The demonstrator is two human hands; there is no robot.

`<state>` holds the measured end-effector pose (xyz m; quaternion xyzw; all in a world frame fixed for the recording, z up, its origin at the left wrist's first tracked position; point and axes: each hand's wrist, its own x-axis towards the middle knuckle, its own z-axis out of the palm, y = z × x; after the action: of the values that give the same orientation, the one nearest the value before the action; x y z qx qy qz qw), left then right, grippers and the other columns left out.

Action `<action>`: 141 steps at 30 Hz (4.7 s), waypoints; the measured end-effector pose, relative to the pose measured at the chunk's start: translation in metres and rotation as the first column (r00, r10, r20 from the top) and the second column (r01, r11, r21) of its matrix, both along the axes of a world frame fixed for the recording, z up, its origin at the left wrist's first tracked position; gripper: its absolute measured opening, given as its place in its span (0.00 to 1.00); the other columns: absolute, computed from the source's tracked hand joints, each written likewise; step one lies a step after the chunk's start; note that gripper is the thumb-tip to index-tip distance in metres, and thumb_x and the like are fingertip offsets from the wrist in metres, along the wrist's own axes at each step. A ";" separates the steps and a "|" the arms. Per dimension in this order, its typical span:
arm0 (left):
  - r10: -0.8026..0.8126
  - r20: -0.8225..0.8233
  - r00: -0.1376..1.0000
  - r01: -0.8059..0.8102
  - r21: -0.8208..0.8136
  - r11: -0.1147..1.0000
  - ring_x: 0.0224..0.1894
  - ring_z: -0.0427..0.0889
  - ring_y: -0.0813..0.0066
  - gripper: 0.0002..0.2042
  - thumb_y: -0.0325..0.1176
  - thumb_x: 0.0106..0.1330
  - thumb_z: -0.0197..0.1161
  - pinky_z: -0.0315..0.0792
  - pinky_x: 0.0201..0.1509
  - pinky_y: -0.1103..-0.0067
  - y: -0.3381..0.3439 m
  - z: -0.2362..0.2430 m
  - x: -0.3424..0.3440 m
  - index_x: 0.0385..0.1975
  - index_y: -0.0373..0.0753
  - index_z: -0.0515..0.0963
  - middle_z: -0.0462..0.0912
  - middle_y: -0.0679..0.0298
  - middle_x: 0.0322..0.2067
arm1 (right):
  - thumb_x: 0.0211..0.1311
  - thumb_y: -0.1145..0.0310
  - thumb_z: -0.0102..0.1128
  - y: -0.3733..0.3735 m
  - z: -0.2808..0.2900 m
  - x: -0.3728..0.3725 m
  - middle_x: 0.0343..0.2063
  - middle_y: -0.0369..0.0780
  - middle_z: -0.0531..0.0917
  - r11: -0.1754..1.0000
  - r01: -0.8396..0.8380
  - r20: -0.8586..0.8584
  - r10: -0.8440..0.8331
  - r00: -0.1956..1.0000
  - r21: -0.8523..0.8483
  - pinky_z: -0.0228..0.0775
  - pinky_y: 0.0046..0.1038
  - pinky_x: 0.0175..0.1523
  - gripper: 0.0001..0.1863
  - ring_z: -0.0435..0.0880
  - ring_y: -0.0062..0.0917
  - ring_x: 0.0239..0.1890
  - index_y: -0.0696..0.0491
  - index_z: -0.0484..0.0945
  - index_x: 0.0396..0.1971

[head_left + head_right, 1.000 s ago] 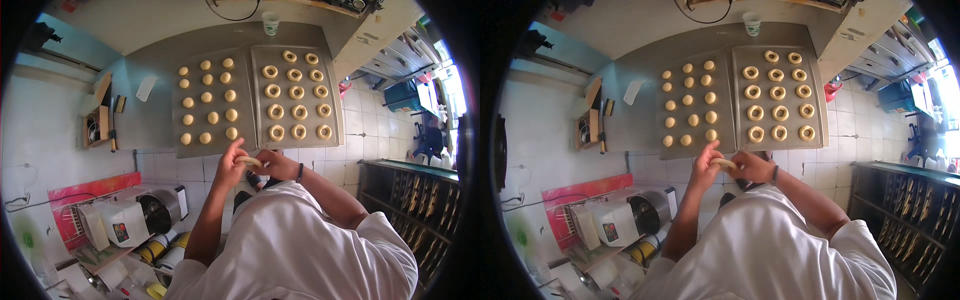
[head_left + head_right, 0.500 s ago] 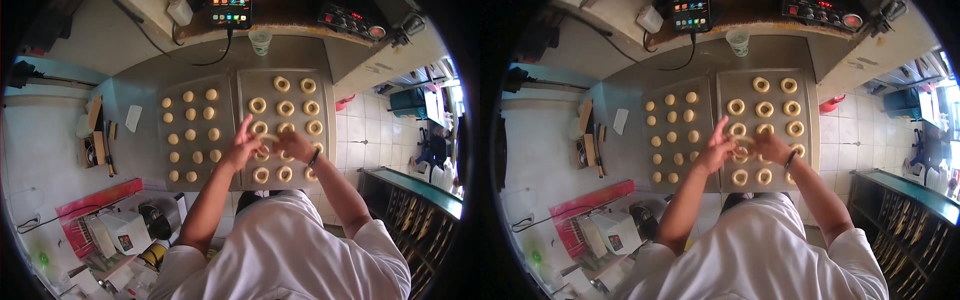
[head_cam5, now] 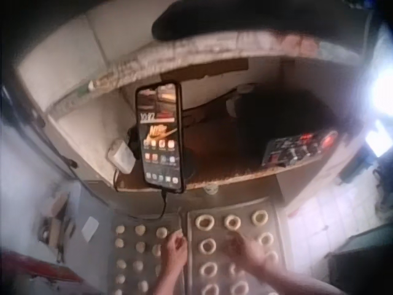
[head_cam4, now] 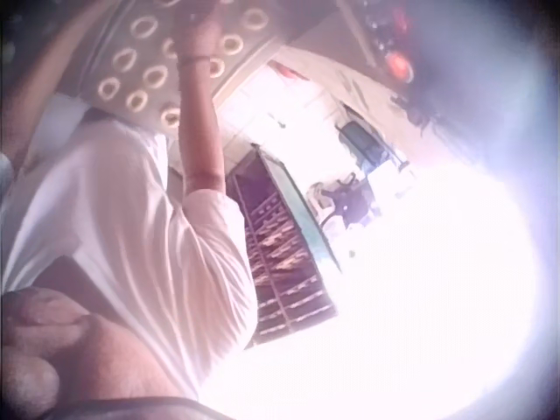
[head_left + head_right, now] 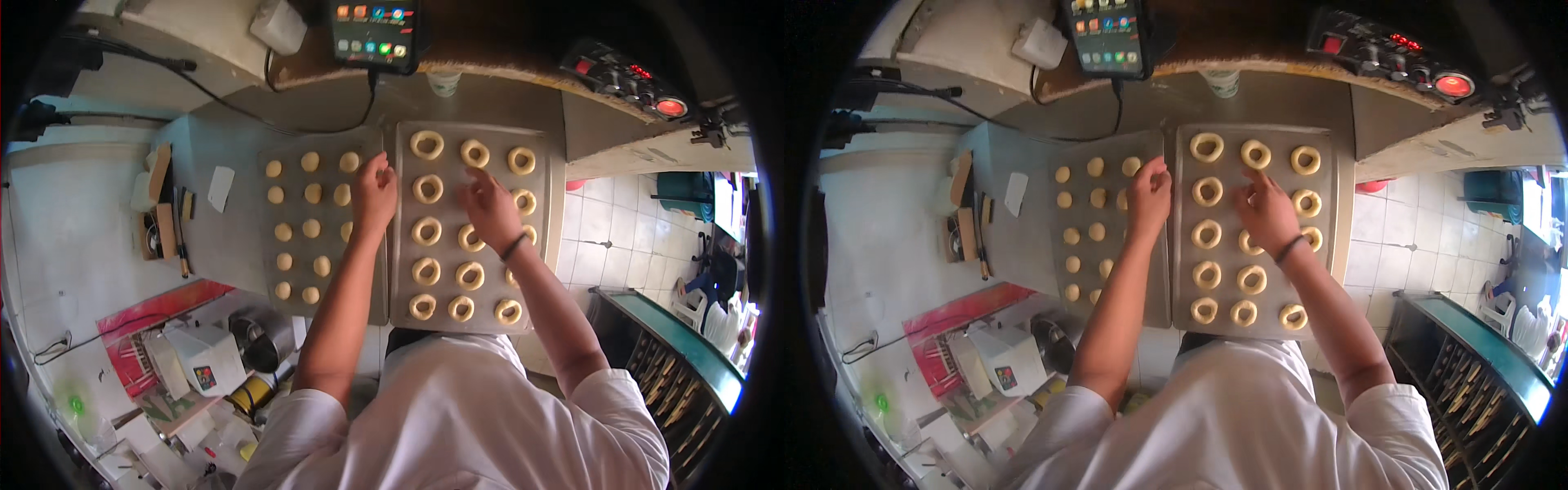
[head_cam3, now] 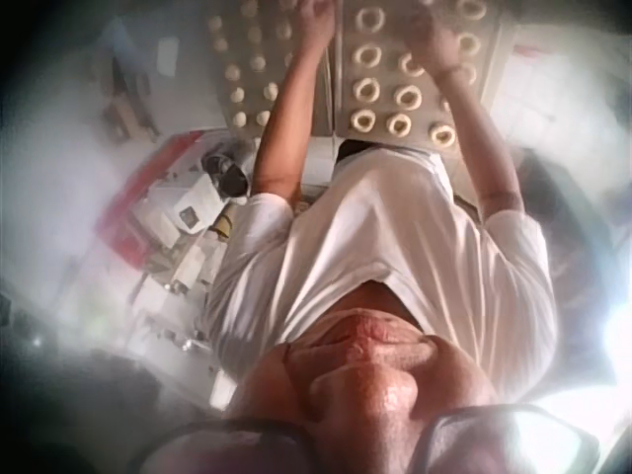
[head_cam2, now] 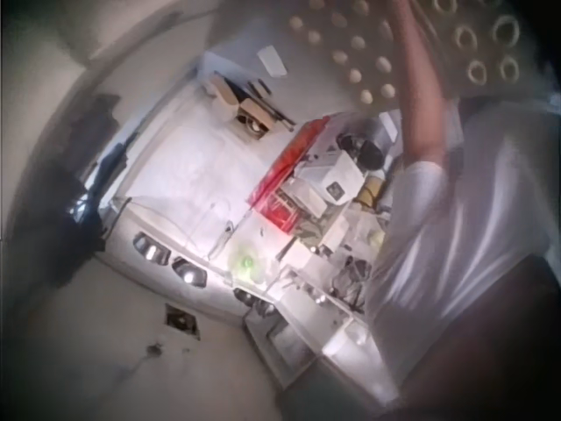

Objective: The person shapes dough into rings and places them on baking trays, moves the trays into a proofer, washes a dish and a cloth in a sink, and then handles a cardboard box.

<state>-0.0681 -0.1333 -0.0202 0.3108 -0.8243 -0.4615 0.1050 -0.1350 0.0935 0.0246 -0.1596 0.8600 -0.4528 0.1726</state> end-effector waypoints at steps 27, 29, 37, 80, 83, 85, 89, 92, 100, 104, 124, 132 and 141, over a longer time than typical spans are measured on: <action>-0.166 -0.092 0.982 0.190 0.476 0.859 0.36 0.79 0.81 0.11 0.32 0.62 0.68 0.75 0.42 0.80 0.029 0.075 0.336 0.40 0.38 0.76 0.81 0.68 0.33 | 0.67 0.72 0.61 -0.019 0.037 0.308 0.36 0.35 0.85 0.892 -0.140 0.441 0.343 0.830 -0.431 0.74 0.20 0.46 0.16 0.82 0.16 0.40 0.56 0.80 0.54; -0.125 -0.212 0.969 0.226 0.570 0.790 0.37 0.78 0.82 0.11 0.29 0.63 0.67 0.75 0.42 0.82 0.039 0.092 0.374 0.43 0.38 0.75 0.80 0.68 0.34 | 0.67 0.72 0.62 -0.023 0.042 0.338 0.38 0.35 0.84 0.881 -0.232 0.353 0.389 0.851 -0.413 0.74 0.20 0.46 0.15 0.82 0.16 0.41 0.57 0.81 0.53; -0.008 -0.355 0.935 0.182 0.462 0.868 0.38 0.76 0.82 0.16 0.21 0.63 0.63 0.74 0.39 0.81 0.046 0.129 0.446 0.50 0.36 0.71 0.78 0.67 0.33 | 0.58 0.77 0.67 -0.047 0.079 0.399 0.37 0.39 0.82 0.869 -0.323 0.142 0.398 0.906 -0.374 0.75 0.24 0.45 0.14 0.83 0.22 0.38 0.57 0.84 0.46; 0.124 0.030 0.992 -0.126 0.058 0.990 0.30 0.84 0.67 0.18 0.32 0.65 0.64 0.78 0.39 0.72 -0.015 0.024 0.279 0.53 0.35 0.77 0.85 0.53 0.41 | 0.64 0.58 0.60 -0.069 -0.001 0.236 0.47 0.46 0.80 0.629 -0.706 0.069 0.729 0.681 0.326 0.77 0.44 0.50 0.25 0.83 0.45 0.48 0.45 0.71 0.60; 0.090 0.130 0.987 -0.094 0.021 0.995 0.33 0.84 0.62 0.17 0.34 0.65 0.63 0.78 0.41 0.69 -0.013 0.041 0.236 0.52 0.35 0.78 0.85 0.51 0.41 | 0.63 0.59 0.60 -0.075 -0.004 0.228 0.45 0.44 0.81 0.611 -0.748 0.106 0.752 0.651 0.259 0.77 0.44 0.50 0.23 0.84 0.42 0.47 0.44 0.73 0.58; 0.108 0.125 0.986 -0.092 -0.132 0.987 0.35 0.84 0.58 0.16 0.34 0.64 0.63 0.78 0.42 0.66 -0.014 0.017 0.220 0.50 0.35 0.79 0.84 0.50 0.41 | 0.63 0.60 0.60 -0.079 0.004 0.223 0.44 0.44 0.82 0.624 -0.753 0.101 0.752 0.651 0.208 0.77 0.44 0.50 0.22 0.84 0.41 0.47 0.44 0.74 0.57; 0.015 0.117 0.993 0.022 -0.314 0.949 0.41 0.82 0.47 0.11 0.33 0.59 0.64 0.76 0.42 0.59 -0.016 0.002 0.202 0.38 0.34 0.77 0.83 0.47 0.38 | 0.63 0.63 0.63 -0.067 -0.006 0.206 0.42 0.44 0.84 0.750 -0.661 0.166 0.649 0.743 0.023 0.77 0.36 0.48 0.22 0.85 0.36 0.43 0.47 0.75 0.58; -0.005 0.078 0.997 0.019 -0.182 0.983 0.35 0.83 0.53 0.11 0.33 0.57 0.66 0.76 0.39 0.64 -0.016 0.010 0.202 0.35 0.35 0.76 0.83 0.52 0.32 | 0.65 0.67 0.64 -0.054 -0.009 0.192 0.37 0.40 0.85 0.928 -0.275 0.516 0.369 0.773 -0.251 0.76 0.24 0.45 0.20 0.84 0.21 0.37 0.56 0.77 0.56; -0.046 -0.246 0.968 0.195 0.624 0.756 0.43 0.80 0.79 0.18 0.26 0.64 0.66 0.76 0.46 0.79 0.024 0.066 0.291 0.52 0.35 0.71 0.82 0.63 0.40 | 0.66 0.73 0.64 -0.048 0.059 0.244 0.38 0.36 0.83 0.870 -0.249 0.450 0.442 0.776 -0.425 0.75 0.23 0.46 0.12 0.82 0.19 0.40 0.59 0.82 0.47; -0.097 -0.228 0.969 0.207 0.527 0.825 0.42 0.81 0.78 0.22 0.25 0.62 0.67 0.76 0.47 0.77 0.025 0.110 0.339 0.56 0.35 0.71 0.82 0.63 0.38 | 0.64 0.77 0.63 -0.044 0.055 0.293 0.41 0.36 0.81 0.816 -0.274 0.316 0.473 0.822 -0.509 0.73 0.26 0.52 0.12 0.81 0.22 0.45 0.57 0.83 0.47; -0.054 -0.443 0.895 0.427 0.816 0.388 0.42 0.79 0.75 0.30 0.22 0.68 0.55 0.75 0.49 0.75 0.013 0.100 0.464 0.71 0.39 0.59 0.79 0.66 0.42 | 0.60 0.69 0.63 -0.064 0.081 0.378 0.37 0.40 0.85 0.734 -0.075 0.644 0.636 0.425 -0.675 0.73 0.29 0.50 0.11 0.84 0.26 0.42 0.59 0.79 0.40; 0.097 -0.444 0.891 0.344 0.798 0.494 0.43 0.80 0.73 0.32 0.27 0.70 0.57 0.73 0.52 0.74 0.013 0.057 0.438 0.74 0.43 0.55 0.80 0.61 0.39 | 0.61 0.68 0.64 -0.044 0.039 0.352 0.37 0.36 0.83 0.838 -0.102 0.731 0.521 0.440 -0.536 0.72 0.25 0.50 0.10 0.81 0.20 0.43 0.57 0.81 0.38; 0.096 -0.343 0.934 0.176 0.679 0.713 0.39 0.80 0.74 0.36 0.20 0.68 0.58 0.75 0.51 0.75 0.004 0.107 0.326 0.74 0.40 0.50 0.79 0.60 0.39 | 0.65 0.68 0.60 -0.068 0.064 0.276 0.30 0.31 0.82 0.907 -0.193 0.401 0.346 0.848 -0.375 0.71 0.21 0.39 0.09 0.78 0.14 0.33 0.58 0.80 0.39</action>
<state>0.2580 -0.1296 0.0870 0.2207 -0.5618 -0.7889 0.1160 0.1410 0.0260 0.0883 -0.1947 0.6780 -0.5818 0.4049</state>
